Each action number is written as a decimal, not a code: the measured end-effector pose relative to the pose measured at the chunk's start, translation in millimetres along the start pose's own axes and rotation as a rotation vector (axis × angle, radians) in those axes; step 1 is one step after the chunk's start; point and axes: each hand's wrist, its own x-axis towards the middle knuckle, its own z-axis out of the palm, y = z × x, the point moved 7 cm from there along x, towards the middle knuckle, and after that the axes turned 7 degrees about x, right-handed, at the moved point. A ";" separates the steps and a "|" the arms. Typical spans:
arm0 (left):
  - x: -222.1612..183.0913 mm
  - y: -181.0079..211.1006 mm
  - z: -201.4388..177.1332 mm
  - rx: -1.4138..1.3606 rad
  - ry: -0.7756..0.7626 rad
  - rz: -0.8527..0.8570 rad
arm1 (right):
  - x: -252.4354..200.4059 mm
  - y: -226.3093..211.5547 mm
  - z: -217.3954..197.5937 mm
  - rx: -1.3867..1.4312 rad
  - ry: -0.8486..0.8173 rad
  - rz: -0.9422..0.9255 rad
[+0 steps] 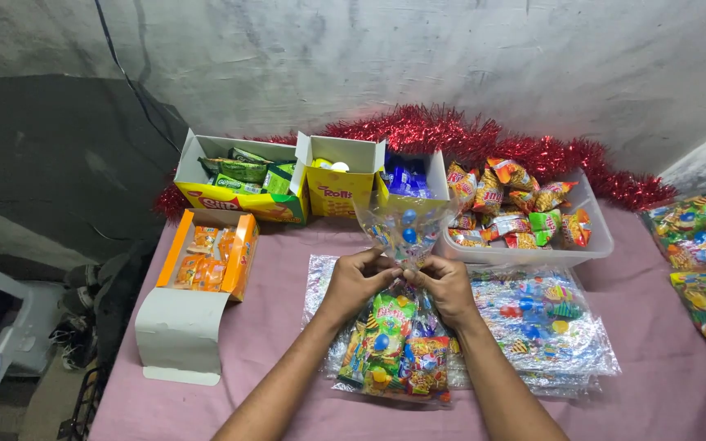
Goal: Gathering and twisting the top of a plastic bag filled with snacks to secure the contents.
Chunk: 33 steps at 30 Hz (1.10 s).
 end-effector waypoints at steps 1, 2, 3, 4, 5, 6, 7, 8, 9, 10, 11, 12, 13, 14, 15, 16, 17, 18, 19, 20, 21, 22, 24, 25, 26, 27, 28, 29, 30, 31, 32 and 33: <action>1.5 -4.4 -2.2 0.002 0.003 0.000 | -1.4 -4.8 4.2 0.002 -0.003 0.000; 3.0 -8.9 -3.2 -0.002 -0.012 0.001 | -2.8 -8.8 8.8 0.006 -0.012 0.012; 4.5 -13.7 -3.0 -0.007 -0.029 0.002 | -4.7 -12.9 12.2 0.009 -0.019 0.024; 0.2 -13.2 -1.6 -0.006 -0.029 0.002 | -5.9 -9.7 10.0 0.010 -0.019 0.024; -2.4 -11.8 -0.9 -0.002 -0.038 -0.006 | -4.9 -7.0 9.0 0.011 -0.017 0.027; -5.1 -10.4 -0.2 0.003 -0.048 -0.014 | -3.9 -4.3 7.9 0.013 -0.015 0.030; -5.5 -11.1 -1.7 0.003 -0.049 -0.013 | -4.4 -4.8 7.9 0.013 -0.015 0.029; -6.0 -11.6 -2.3 0.042 -0.062 -0.007 | -4.9 -4.8 6.9 0.022 -0.003 0.034; -6.2 -11.4 -3.7 0.081 -0.073 0.000 | -4.7 -5.2 6.9 0.032 0.006 0.038; -7.0 -8.8 -4.4 0.083 -0.072 0.001 | -5.6 -11.5 11.3 0.033 0.004 0.037; -7.2 -6.1 -2.4 0.128 -0.088 0.009 | -6.9 -18.1 14.5 0.033 0.001 0.040; -7.6 -3.5 -0.5 0.173 -0.104 0.017 | -8.3 -24.7 17.9 0.032 -0.003 0.043; -8.9 -0.5 0.0 0.173 -0.103 0.021 | -7.9 -19.2 14.6 0.032 -0.005 0.040; -10.4 1.9 1.5 0.202 -0.117 0.017 | -7.6 -12.5 10.0 0.050 0.016 0.053; -11.9 4.5 3.0 0.231 -0.131 0.013 | -7.2 -6.0 5.4 0.069 0.035 0.067; -13.7 16.4 4.1 0.232 -0.128 0.016 | -4.1 -1.4 1.4 0.069 0.032 0.064; -17.5 27.4 6.6 0.333 -0.159 0.031 | -2.3 4.9 -3.0 0.079 0.047 0.068; -21.3 38.2 9.0 0.434 -0.189 0.045 | -0.4 11.2 -7.1 0.089 0.062 0.071; -21.9 48.6 7.1 0.436 -0.185 0.047 | 2.1 22.8 -12.4 0.089 0.059 0.069; -22.6 57.9 6.0 0.590 -0.192 0.048 | 4.7 34.2 -16.9 0.078 0.043 0.068; -24.2 66.7 5.6 0.742 -0.199 0.047 | 6.2 45.5 -22.4 0.066 0.029 0.068; -20.5 69.0 3.5 0.742 -0.196 0.048 | -1.1 30.5 -13.9 0.065 0.027 0.067; -4.9 79.2 -13.7 0.869 -0.014 0.026 | -8.2 -0.5 2.0 0.137 0.053 0.081; 1.3 85.0 -19.6 0.870 -0.016 0.034 | -9.1 -0.3 2.8 0.137 0.055 0.073; 7.1 98.9 -24.7 0.847 0.024 0.157 | -9.7 1.4 4.6 0.155 0.041 0.085; 11.5 112.0 -30.1 0.821 0.063 0.278 | -10.8 3.7 6.6 0.172 0.027 0.098; 19.8 123.5 -24.4 0.822 0.061 0.284 | -7.5 4.0 2.7 0.173 0.029 0.092; 22.5 138.4 -14.5 0.870 0.028 0.394 | -6.9 5.6 1.1 0.166 0.014 0.084; 24.4 152.4 -5.2 0.916 -0.005 0.504 | -6.2 7.7 0.2 0.159 -0.001 0.076; 34.6 149.6 -4.8 0.918 -0.001 0.499 | -6.3 5.3 2.2 0.160 -0.006 0.080; 44.3 144.4 1.5 0.983 -0.078 0.511 | -6.3 1.9 4.0 0.153 -0.011 0.067; 53.4 137.5 10.6 1.044 -0.163 0.523 | -8.7 -1.3 2.8 0.146 -0.007 0.055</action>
